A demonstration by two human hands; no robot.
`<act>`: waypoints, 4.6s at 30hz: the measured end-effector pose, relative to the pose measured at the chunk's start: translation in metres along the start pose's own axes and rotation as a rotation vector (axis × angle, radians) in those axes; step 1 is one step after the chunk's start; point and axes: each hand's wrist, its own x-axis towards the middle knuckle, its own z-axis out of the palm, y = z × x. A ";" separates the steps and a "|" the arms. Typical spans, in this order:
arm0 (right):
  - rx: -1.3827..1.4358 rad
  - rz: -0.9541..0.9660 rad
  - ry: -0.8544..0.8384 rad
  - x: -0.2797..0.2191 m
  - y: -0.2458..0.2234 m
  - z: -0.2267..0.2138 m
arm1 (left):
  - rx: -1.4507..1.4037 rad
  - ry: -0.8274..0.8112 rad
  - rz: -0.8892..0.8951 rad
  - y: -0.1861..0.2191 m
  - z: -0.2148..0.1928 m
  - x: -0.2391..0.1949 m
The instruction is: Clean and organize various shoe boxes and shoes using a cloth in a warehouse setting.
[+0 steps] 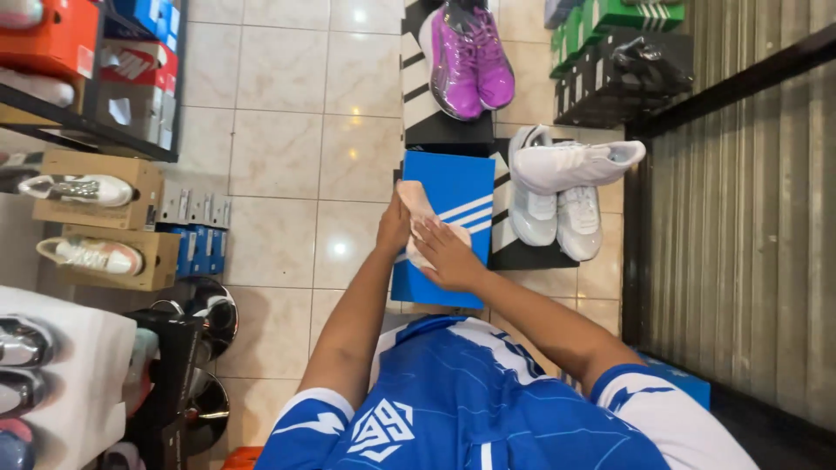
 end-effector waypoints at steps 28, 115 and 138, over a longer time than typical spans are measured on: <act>0.043 0.967 -0.629 0.150 0.160 0.036 | 0.045 -0.049 -0.052 0.043 -0.017 -0.019; 0.646 1.244 -0.145 -0.033 -0.054 -0.066 | -0.552 -0.172 0.217 -0.065 0.015 0.012; 0.773 1.265 -0.029 -0.034 -0.051 -0.054 | -0.094 -0.493 -0.015 -0.059 -0.061 -0.121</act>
